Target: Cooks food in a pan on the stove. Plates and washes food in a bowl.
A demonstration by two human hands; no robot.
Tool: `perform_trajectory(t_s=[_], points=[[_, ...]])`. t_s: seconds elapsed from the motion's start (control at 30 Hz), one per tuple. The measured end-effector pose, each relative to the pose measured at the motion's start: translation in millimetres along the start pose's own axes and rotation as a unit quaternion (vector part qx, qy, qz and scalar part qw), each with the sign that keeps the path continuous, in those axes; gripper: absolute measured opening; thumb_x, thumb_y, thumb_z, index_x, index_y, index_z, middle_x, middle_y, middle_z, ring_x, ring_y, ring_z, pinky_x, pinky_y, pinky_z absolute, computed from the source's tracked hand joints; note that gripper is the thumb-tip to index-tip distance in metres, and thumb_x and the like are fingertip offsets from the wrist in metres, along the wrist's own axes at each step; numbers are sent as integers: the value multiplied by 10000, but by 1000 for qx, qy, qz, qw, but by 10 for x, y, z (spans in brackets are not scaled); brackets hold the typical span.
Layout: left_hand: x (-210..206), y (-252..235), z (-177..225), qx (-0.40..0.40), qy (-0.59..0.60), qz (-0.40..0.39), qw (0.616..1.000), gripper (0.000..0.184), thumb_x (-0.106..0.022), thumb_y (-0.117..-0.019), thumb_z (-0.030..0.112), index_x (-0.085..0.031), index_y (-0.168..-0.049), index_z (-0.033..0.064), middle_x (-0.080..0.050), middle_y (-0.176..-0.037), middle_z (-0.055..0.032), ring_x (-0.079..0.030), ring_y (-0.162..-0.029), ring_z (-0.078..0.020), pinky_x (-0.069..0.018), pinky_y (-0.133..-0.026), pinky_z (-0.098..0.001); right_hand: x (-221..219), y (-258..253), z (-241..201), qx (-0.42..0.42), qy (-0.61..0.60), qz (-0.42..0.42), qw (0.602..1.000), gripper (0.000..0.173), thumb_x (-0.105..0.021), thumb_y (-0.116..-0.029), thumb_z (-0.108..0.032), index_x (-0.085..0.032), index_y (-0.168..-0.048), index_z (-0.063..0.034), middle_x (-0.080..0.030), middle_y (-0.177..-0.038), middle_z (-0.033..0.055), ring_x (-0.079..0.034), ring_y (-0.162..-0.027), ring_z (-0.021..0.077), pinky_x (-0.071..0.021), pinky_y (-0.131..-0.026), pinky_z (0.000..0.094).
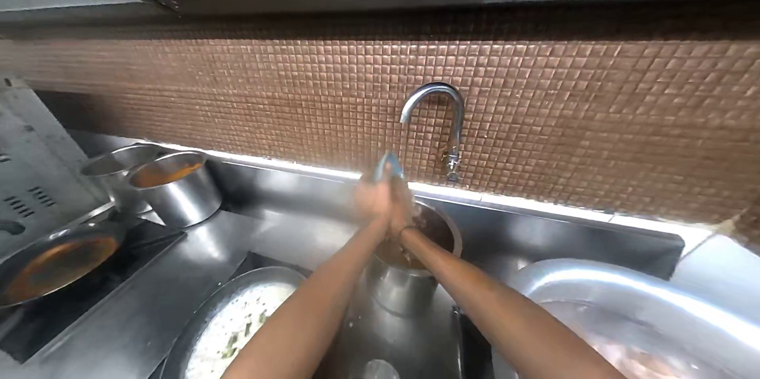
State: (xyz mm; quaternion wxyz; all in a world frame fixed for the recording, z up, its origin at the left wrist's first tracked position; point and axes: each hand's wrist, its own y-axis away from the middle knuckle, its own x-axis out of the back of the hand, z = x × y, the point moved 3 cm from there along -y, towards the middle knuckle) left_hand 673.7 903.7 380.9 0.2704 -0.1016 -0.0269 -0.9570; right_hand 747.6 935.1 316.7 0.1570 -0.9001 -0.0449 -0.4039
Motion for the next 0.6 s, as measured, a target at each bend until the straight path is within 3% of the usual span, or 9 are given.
perform_trajectory(t_s=[0.07,0.13,0.17,0.23,0.3,0.43,0.53,0.6], points=[[-17,56,132,-58,-82,-24,995,576,-632,-950,615,-716,-1183,94,-721,-1058,-186,-685,-1027,-363,-527,-902,-591,-106,69,93,-41,-30,2,999,730,-606,-1021,-190,-221,-1632,-79,-62,-1718,197,-132,-1561,447,-227,-1205,639],[-52,101,215,-101,-149,-34,983,602,-632,-928,652,-708,-1225,133,-733,-1050,-161,-701,-1009,-349,-547,-876,-584,-110,140,99,-53,-50,-25,997,761,-604,-1032,-190,-171,-1634,-22,-48,-1722,194,-69,-1585,396,-133,-1272,534],[-67,129,267,-119,-172,-37,977,617,-632,-923,660,-696,-1242,137,-734,-1051,-159,-703,-1008,-350,-547,-875,-585,-68,175,55,-64,-51,-39,996,719,-604,-1032,-163,-218,-1612,16,-101,-1710,217,-97,-1581,394,-133,-1274,511],[-117,175,370,-154,-212,-39,964,648,-639,-908,673,-676,-1278,143,-736,-1058,-156,-708,-1007,-350,-549,-881,-579,134,259,-136,-126,-27,-77,989,584,-618,-1007,-48,-371,-1523,72,-309,-1629,261,-283,-1523,393,-258,-1232,488],[-140,226,464,-185,-232,-39,954,664,-646,-900,677,-669,-1280,133,-737,-1048,-158,-715,-992,-348,-558,-867,-576,299,322,-298,-163,-33,-97,981,508,-577,-1018,-3,-410,-1489,90,-392,-1579,266,-339,-1498,372,-283,-1220,456],[-147,292,601,-225,-226,-34,947,687,-637,-893,698,-660,-1296,143,-735,-1057,-154,-716,-979,-346,-564,-840,-576,408,267,-372,-167,-250,41,953,485,-525,-1051,-35,-388,-1506,60,-430,-1550,248,-383,-1466,320,-298,-1205,423],[-113,341,713,-245,-206,-26,947,682,-652,-890,686,-660,-1306,145,-736,-1068,-148,-715,-984,-342,-563,-842,-572,681,240,-663,-164,-437,162,869,372,-466,-1080,-102,-466,-1432,19,-536,-1405,231,-509,-1299,290,-403,-1100,439],[-99,362,737,-256,-193,-20,947,681,-661,-886,682,-667,-1277,125,-735,-1044,-153,-715,-966,-344,-561,-834,-576,710,338,-685,-154,-362,153,907,424,-370,-1122,-244,-450,-1483,-37,-548,-1438,176,-528,-1323,261,-440,-1073,443]])
